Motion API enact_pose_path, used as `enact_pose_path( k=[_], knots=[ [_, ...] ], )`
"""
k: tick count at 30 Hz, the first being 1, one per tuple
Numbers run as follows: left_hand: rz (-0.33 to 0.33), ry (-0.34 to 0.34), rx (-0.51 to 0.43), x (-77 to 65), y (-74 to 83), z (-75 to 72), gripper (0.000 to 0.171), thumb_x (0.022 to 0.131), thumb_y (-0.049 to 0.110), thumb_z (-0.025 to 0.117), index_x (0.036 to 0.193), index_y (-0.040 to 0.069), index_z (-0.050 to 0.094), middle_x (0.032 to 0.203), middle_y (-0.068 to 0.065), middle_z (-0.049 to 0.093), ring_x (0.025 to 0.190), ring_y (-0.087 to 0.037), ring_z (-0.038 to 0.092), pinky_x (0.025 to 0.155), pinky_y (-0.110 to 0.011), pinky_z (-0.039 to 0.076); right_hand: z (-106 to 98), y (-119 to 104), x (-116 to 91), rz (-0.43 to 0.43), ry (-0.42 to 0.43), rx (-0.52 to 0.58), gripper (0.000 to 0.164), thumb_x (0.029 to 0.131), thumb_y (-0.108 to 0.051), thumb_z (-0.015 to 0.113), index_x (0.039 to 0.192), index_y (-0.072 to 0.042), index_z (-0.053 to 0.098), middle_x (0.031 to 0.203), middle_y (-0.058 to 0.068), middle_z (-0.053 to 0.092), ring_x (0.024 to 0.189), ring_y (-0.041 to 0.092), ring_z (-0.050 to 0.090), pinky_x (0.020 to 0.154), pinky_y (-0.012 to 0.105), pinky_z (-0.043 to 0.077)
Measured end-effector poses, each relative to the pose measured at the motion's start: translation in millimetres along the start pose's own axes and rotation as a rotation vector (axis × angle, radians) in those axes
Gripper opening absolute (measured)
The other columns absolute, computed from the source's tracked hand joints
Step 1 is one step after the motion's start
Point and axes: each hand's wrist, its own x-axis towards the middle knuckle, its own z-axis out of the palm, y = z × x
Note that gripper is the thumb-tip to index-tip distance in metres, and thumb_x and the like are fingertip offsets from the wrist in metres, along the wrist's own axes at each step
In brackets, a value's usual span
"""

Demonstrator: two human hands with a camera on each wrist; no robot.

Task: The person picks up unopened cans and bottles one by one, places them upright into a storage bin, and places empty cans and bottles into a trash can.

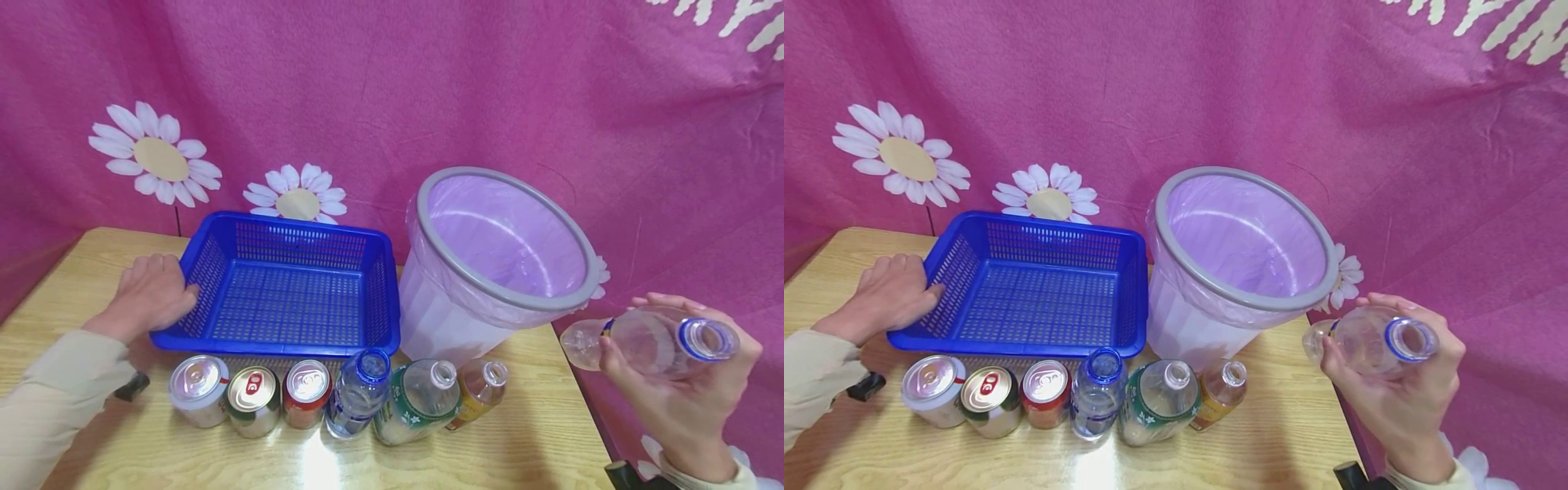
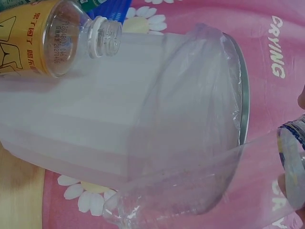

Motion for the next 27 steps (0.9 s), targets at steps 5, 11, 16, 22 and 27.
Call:
enact_pose_path(
  k=[5, 11, 16, 22, 27],
  knots=[
    [-0.002, -0.005, -0.001, -0.4, 0.1, -0.3, 0.051, 0.099, 0.030, 0.044, 0.109, -0.021, 0.043, 0.100, -0.032, 0.044, 0.099, -0.050, 0.041, 0.078, -0.054, 0.038, 2, -1, 3, 0.003, 0.005, -0.013, 0.061, 0.060, 0.007, 0.087, 0.097, 0.016, 0.040, 0.100, 0.024, 0.075, 0.093, 0.019, 0.077, 0.085, 0.019, 0.055],
    [-0.004, -0.004, -0.002, -0.5, 0.9, -0.9, 0.050, 0.099, 0.030, 0.044, 0.108, -0.020, 0.043, 0.099, -0.031, 0.044, 0.098, -0.049, 0.041, 0.077, -0.054, 0.038, 7, 1, 7, -0.018, 0.039, 0.017, 0.063, 0.057, 0.006, 0.090, 0.095, 0.015, 0.041, 0.099, 0.026, 0.074, 0.092, 0.022, 0.077, 0.087, 0.021, 0.056],
    [-0.004, -0.007, -0.004, -0.7, 1.7, -1.4, 0.050, 0.099, 0.030, 0.044, 0.107, -0.019, 0.043, 0.098, -0.031, 0.044, 0.098, -0.049, 0.041, 0.077, -0.054, 0.038, 9, 1, 10, -0.023, 0.050, 0.021, 0.065, 0.057, 0.005, 0.092, 0.095, 0.015, 0.041, 0.098, 0.026, 0.074, 0.093, 0.023, 0.077, 0.089, 0.023, 0.057],
    [-0.002, 0.005, -0.004, -0.8, 2.4, -1.1, 0.049, 0.098, 0.029, 0.044, 0.107, -0.019, 0.043, 0.099, -0.032, 0.045, 0.099, -0.050, 0.042, 0.077, -0.055, 0.038, 10, 3, 14, -0.043, 0.049, 0.009, 0.067, 0.058, 0.001, 0.094, 0.096, 0.015, 0.041, 0.098, 0.027, 0.074, 0.094, 0.023, 0.077, 0.089, 0.022, 0.057],
    [0.002, 0.011, 0.002, -1.4, 2.3, -1.3, 0.048, 0.098, 0.028, 0.044, 0.105, -0.019, 0.044, 0.099, -0.033, 0.046, 0.098, -0.050, 0.043, 0.076, -0.055, 0.039, 11, 4, 17, -0.055, 0.056, -0.009, 0.068, 0.057, -0.001, 0.095, 0.096, 0.015, 0.042, 0.098, 0.027, 0.074, 0.093, 0.021, 0.077, 0.089, 0.021, 0.057]
  ],
)
